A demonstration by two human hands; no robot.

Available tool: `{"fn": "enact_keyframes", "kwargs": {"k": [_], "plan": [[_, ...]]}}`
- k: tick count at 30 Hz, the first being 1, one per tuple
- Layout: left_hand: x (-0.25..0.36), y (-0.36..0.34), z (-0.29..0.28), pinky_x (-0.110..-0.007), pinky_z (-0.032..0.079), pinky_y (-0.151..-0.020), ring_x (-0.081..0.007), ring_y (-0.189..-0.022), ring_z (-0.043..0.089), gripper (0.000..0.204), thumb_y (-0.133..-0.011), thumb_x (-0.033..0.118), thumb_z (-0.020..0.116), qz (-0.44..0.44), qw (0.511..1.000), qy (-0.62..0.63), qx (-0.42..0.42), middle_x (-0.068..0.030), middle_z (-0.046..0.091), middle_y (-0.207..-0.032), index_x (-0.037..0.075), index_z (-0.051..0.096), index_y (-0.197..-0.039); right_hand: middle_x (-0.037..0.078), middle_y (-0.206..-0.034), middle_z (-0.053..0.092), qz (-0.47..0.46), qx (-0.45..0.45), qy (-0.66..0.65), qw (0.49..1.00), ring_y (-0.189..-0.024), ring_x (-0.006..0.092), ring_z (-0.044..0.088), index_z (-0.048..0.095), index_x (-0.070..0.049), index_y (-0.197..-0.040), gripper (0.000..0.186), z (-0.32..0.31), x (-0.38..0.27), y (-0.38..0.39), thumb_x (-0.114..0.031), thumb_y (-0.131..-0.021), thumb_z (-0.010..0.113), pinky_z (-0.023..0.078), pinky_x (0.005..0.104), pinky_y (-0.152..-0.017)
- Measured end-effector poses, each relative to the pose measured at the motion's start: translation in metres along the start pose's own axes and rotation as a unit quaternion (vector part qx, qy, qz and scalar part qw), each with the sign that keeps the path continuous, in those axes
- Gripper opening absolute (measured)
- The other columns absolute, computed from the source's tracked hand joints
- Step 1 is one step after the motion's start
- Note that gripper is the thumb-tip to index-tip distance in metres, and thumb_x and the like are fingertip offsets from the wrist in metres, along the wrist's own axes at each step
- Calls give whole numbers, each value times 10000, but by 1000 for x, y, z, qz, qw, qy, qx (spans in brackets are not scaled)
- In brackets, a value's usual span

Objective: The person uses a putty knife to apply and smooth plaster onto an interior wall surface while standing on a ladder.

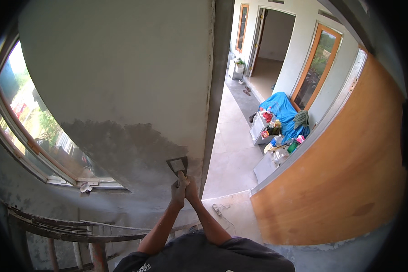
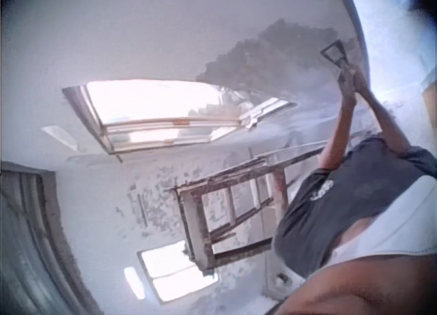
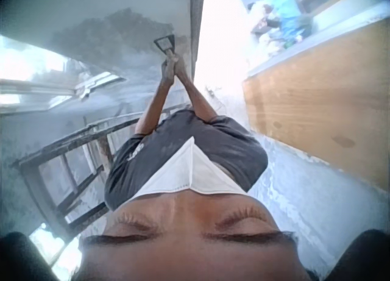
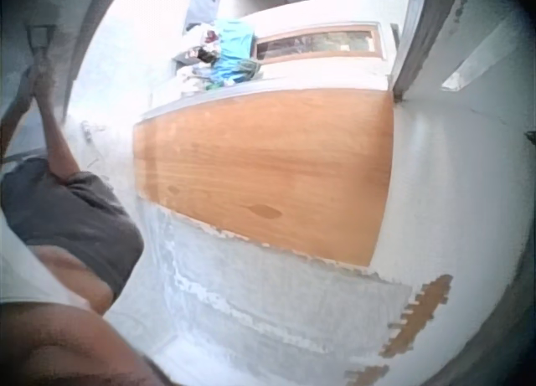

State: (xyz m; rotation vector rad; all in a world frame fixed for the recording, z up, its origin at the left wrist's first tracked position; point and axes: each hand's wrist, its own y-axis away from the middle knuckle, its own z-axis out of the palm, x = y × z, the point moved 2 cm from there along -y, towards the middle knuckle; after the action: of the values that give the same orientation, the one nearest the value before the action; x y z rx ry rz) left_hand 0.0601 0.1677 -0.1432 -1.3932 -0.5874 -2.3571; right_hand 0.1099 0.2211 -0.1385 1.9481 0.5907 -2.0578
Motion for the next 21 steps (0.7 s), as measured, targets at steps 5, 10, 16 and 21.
{"fn": "enact_keyframes", "kwargs": {"k": [5, 10, 16, 21], "plan": [[31, 6, 14, -272, 450, -710, -120, -792, 552, 256, -785, 181, 631, -36, 999, 21, 9, -47, 588, -876, -28, 589, -926, 23, -549, 521, 33, 14, -25, 999, -545, 82, 473, 561, 26, -649, 457, 3, -45, 5, -356, -899, 533, 349, 308, -455], [83, 3, 44, -265, 446, -705, -120, -795, 554, 239, -787, 180, 632, 5, 999, -10, -51, -43, 586, -872, -22, 589, -906, 4, -587, 535, -38, 11, -37, 999, -576, 75, 481, 569, 11, -663, 428, 2, -83, -15, -336, -910, 527, 361, 291, -475], [9, 7, -5, -256, 439, -721, -115, -808, 544, 263, -779, 189, 641, -46, 998, -34, 4, -40, 585, -880, -26, 608, -927, 11, -591, 540, 36, 9, -36, 999, -600, 77, 484, 565, 9, -668, 426, 4, -15, 9, -352, -894, 553, 371, 293, -490], [61, 16, 24, -256, 438, -708, -115, -790, 543, 291, -772, 213, 650, -28, 998, -48, 5, -42, 586, -888, -26, 613, -934, 15, -588, 541, 34, 28, -62, 997, -584, 79, 484, 563, 11, -659, 413, 6, -57, 3, -336, -884, 575, 374, 300, -484]]}}
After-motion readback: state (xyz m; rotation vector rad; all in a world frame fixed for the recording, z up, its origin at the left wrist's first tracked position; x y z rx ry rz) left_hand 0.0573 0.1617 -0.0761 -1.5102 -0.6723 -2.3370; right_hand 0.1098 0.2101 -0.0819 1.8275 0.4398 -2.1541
